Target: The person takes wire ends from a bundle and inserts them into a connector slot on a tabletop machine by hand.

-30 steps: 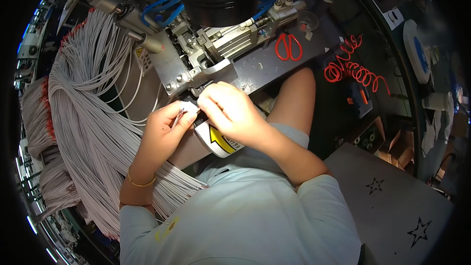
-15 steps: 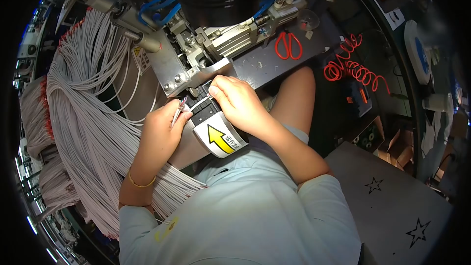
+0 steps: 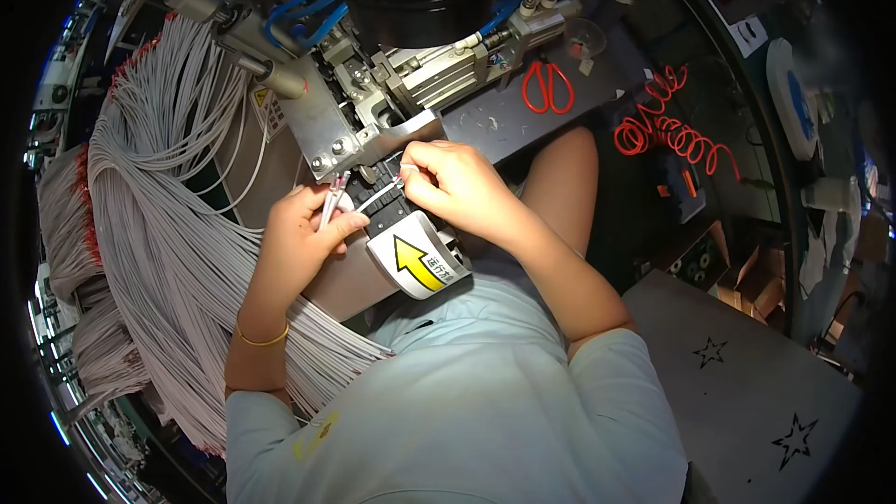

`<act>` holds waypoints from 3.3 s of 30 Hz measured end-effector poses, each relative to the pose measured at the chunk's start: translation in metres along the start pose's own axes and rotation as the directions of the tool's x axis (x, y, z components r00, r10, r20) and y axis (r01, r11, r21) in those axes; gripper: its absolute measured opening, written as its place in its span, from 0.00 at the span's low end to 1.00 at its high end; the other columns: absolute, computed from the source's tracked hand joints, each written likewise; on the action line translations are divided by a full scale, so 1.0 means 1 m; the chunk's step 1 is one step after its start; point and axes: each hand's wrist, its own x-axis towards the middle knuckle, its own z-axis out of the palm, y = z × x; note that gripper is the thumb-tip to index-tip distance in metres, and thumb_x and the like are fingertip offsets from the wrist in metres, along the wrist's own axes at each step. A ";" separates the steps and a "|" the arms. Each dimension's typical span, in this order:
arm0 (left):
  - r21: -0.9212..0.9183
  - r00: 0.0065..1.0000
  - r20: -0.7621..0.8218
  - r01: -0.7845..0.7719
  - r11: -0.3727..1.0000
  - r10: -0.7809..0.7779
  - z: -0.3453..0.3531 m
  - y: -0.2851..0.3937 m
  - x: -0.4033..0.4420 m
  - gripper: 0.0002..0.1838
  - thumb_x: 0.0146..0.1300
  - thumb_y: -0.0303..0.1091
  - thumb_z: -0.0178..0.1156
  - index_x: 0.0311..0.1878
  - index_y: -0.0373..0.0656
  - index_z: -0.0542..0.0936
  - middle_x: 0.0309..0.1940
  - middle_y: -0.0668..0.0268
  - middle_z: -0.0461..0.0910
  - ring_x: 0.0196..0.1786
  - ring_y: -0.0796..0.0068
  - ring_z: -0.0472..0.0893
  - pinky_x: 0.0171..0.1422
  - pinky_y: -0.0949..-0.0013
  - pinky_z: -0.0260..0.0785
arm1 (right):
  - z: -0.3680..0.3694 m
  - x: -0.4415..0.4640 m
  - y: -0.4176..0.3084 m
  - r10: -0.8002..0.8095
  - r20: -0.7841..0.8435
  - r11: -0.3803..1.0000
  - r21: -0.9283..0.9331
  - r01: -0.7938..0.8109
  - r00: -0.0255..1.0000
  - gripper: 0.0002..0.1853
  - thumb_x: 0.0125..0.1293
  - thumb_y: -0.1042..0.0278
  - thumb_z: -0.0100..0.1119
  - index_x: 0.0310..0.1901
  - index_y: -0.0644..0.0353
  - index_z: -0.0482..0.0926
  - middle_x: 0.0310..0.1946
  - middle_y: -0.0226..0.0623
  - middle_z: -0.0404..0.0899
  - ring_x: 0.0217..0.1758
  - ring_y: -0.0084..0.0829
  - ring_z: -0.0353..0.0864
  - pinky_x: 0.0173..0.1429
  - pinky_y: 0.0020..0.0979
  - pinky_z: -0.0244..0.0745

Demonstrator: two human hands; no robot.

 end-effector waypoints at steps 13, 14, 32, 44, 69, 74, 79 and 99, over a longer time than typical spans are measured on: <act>0.117 0.974 0.145 -0.193 0.974 0.176 -0.014 0.016 -0.002 0.12 0.60 0.33 0.66 0.27 0.35 0.77 0.21 0.64 0.71 0.27 0.73 0.69 0.33 0.67 0.62 | 0.021 -0.005 -0.024 -0.463 -0.105 0.884 -0.121 0.451 0.880 0.05 0.58 0.73 0.66 0.35 0.61 0.80 0.29 0.33 0.78 0.31 0.29 0.76 0.46 0.28 0.68; 0.099 0.978 0.104 -0.194 0.976 0.184 -0.013 0.018 -0.002 0.12 0.59 0.32 0.66 0.26 0.35 0.77 0.21 0.64 0.70 0.26 0.74 0.69 0.32 0.67 0.62 | 0.017 -0.007 -0.024 -0.468 -0.092 0.879 -0.151 0.452 0.879 0.05 0.58 0.73 0.66 0.35 0.61 0.80 0.29 0.33 0.78 0.31 0.28 0.76 0.45 0.28 0.69; 0.080 0.956 0.230 -0.207 0.975 0.184 -0.010 0.011 0.000 0.09 0.63 0.30 0.64 0.33 0.35 0.77 0.25 0.73 0.71 0.25 0.88 0.69 0.28 0.80 0.60 | 0.016 -0.013 -0.034 -0.509 0.007 0.797 -0.374 0.474 0.861 0.05 0.58 0.71 0.64 0.31 0.62 0.78 0.20 0.34 0.72 0.26 0.30 0.73 0.40 0.29 0.67; -0.214 0.988 0.092 -0.102 0.971 0.124 -0.001 0.013 -0.001 0.08 0.63 0.31 0.63 0.36 0.36 0.78 0.23 0.66 0.72 0.22 0.75 0.69 0.29 0.70 0.62 | 0.021 -0.011 -0.022 -0.433 -0.092 0.895 -0.158 0.417 0.896 0.07 0.66 0.71 0.56 0.33 0.65 0.75 0.26 0.38 0.73 0.30 0.35 0.72 0.40 0.34 0.67; 0.338 0.963 0.179 -0.253 0.906 0.202 0.005 0.018 -0.002 0.11 0.58 0.35 0.67 0.42 0.43 0.82 0.30 0.62 0.75 0.28 0.66 0.76 0.30 0.64 0.67 | 0.004 -0.004 0.002 -0.053 -0.043 0.999 -0.004 0.053 0.998 0.08 0.65 0.66 0.56 0.34 0.62 0.76 0.26 0.40 0.75 0.30 0.38 0.76 0.41 0.37 0.69; -0.018 0.982 0.121 -0.147 0.989 0.148 -0.001 0.011 0.003 0.09 0.58 0.35 0.68 0.32 0.38 0.82 0.22 0.62 0.75 0.24 0.69 0.70 0.30 0.66 0.63 | 0.005 -0.008 -0.004 -0.231 -0.173 0.940 -0.293 0.174 0.957 0.05 0.61 0.70 0.61 0.32 0.62 0.77 0.25 0.35 0.76 0.28 0.31 0.75 0.42 0.34 0.68; -0.048 0.986 0.120 -0.111 0.993 0.116 -0.001 0.020 0.002 0.10 0.59 0.33 0.67 0.28 0.35 0.80 0.19 0.62 0.72 0.23 0.72 0.67 0.29 0.67 0.61 | 0.020 -0.007 -0.022 -0.493 -0.212 0.870 -0.113 0.480 0.844 0.04 0.57 0.75 0.65 0.33 0.61 0.79 0.27 0.33 0.79 0.30 0.29 0.76 0.44 0.31 0.69; -0.124 0.994 0.110 0.023 0.992 -0.009 -0.005 0.024 -0.005 0.10 0.63 0.33 0.64 0.31 0.35 0.79 0.18 0.69 0.72 0.23 0.85 0.67 0.26 0.73 0.59 | 0.018 -0.020 -0.035 -0.113 -0.049 0.943 0.309 0.123 0.992 0.05 0.63 0.75 0.63 0.38 0.65 0.82 0.34 0.31 0.81 0.37 0.16 0.77 0.41 0.21 0.72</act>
